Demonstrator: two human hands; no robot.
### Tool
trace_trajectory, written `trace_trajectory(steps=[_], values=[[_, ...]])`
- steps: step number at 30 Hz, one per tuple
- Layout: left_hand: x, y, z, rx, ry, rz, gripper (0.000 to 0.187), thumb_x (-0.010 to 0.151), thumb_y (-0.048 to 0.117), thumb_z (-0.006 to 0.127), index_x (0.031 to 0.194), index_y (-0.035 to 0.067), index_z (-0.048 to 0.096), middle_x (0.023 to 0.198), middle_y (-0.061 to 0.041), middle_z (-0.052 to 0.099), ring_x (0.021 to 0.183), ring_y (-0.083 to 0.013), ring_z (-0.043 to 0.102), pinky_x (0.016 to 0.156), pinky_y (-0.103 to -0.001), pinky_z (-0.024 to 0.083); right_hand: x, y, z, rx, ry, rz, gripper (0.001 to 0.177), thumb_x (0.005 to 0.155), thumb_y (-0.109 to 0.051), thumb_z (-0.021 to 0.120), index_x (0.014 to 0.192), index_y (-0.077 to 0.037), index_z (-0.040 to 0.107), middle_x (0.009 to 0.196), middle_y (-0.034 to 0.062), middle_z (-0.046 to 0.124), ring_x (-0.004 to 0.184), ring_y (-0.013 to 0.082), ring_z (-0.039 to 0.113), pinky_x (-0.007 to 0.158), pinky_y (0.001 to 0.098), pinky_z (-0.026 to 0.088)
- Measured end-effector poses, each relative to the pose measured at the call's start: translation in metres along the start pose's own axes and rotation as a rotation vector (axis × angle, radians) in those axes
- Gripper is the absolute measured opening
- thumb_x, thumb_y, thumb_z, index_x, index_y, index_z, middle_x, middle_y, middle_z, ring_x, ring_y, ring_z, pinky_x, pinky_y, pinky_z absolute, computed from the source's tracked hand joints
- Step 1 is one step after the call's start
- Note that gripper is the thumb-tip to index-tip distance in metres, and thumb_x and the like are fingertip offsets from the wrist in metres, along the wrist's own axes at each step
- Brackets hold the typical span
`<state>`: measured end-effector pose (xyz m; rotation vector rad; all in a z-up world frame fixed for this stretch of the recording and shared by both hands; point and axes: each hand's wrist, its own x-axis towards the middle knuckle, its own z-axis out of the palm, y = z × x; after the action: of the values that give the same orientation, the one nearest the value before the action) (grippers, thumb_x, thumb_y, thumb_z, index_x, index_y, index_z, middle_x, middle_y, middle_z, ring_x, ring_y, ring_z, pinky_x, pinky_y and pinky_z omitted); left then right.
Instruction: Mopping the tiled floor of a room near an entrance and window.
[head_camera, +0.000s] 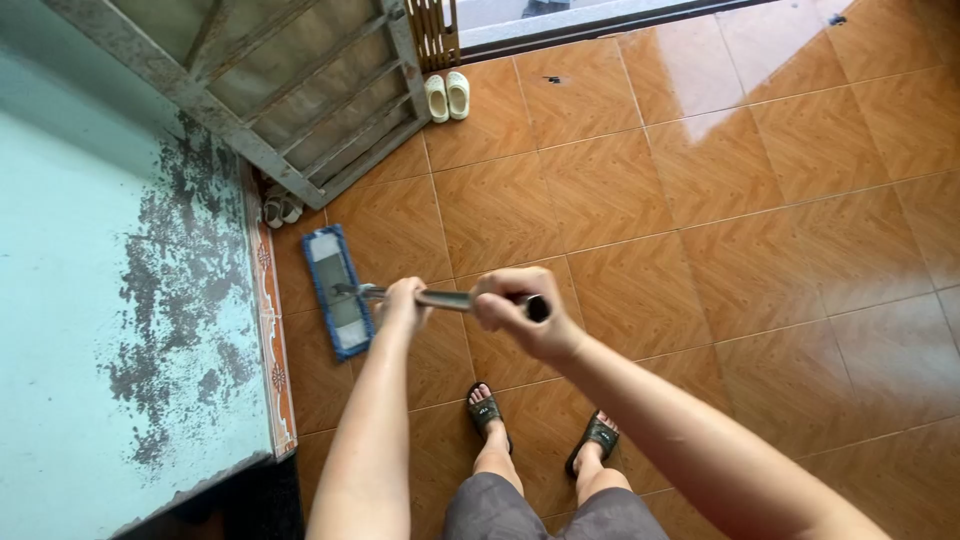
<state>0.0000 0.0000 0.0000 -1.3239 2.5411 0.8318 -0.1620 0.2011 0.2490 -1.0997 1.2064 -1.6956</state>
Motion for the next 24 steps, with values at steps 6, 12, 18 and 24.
trace_trajectory(steps=[6, 12, 18, 24], values=[[-0.019, -0.047, -0.048, 0.018, -0.107, -0.244, 0.018, 0.086, 0.028, 0.076, 0.100, 0.022, 0.066, 0.113, 0.002, 0.069, 0.107, -0.0242, 0.066, 0.088, -0.040, 0.056, 0.010, 0.046, 0.059, 0.067, -0.005, 0.020, 0.030, 0.102, -0.010, 0.060, 0.073, -0.003, 0.052, 0.071, 0.0040, 0.058, 0.068, 0.0103, 0.053, 0.064, 0.0272, 0.047], [-0.040, -0.031, -0.007, 0.044, 0.063, -0.082, 0.042, 0.070, 0.026, 0.088, 0.105, 0.019, 0.067, 0.120, -0.002, 0.067, 0.118, -0.0272, 0.061, 0.094, -0.043, 0.051, -0.019, 0.045, 0.030, 0.067, 0.063, 0.026, 0.031, 0.101, -0.009, 0.061, 0.072, -0.003, 0.052, 0.071, 0.0032, 0.057, 0.069, 0.0097, 0.053, 0.066, 0.0266, 0.046], [-0.062, 0.118, -0.020, 0.134, -0.196, -0.074, 0.021, 0.080, 0.033, 0.079, 0.099, 0.023, 0.077, 0.113, -0.006, 0.074, 0.111, -0.0307, 0.069, 0.093, -0.045, 0.055, -0.060, -0.023, -0.058, -0.129, 0.128, 0.168, 0.027, 0.098, -0.014, 0.062, 0.074, -0.001, 0.065, 0.065, 0.0019, 0.059, 0.061, 0.0072, 0.053, 0.056, 0.0251, 0.042], [-0.118, 0.323, 0.035, 0.046, -0.284, 0.182, 0.036, 0.084, 0.054, 0.068, 0.096, 0.021, 0.078, 0.106, -0.011, 0.075, 0.104, -0.0352, 0.069, 0.089, -0.048, 0.054, -0.133, -0.166, -0.188, -0.169, 0.184, 0.165, 0.028, 0.095, -0.014, 0.064, 0.071, 0.001, 0.063, 0.064, 0.0023, 0.061, 0.060, 0.0082, 0.055, 0.056, 0.0257, 0.043]])
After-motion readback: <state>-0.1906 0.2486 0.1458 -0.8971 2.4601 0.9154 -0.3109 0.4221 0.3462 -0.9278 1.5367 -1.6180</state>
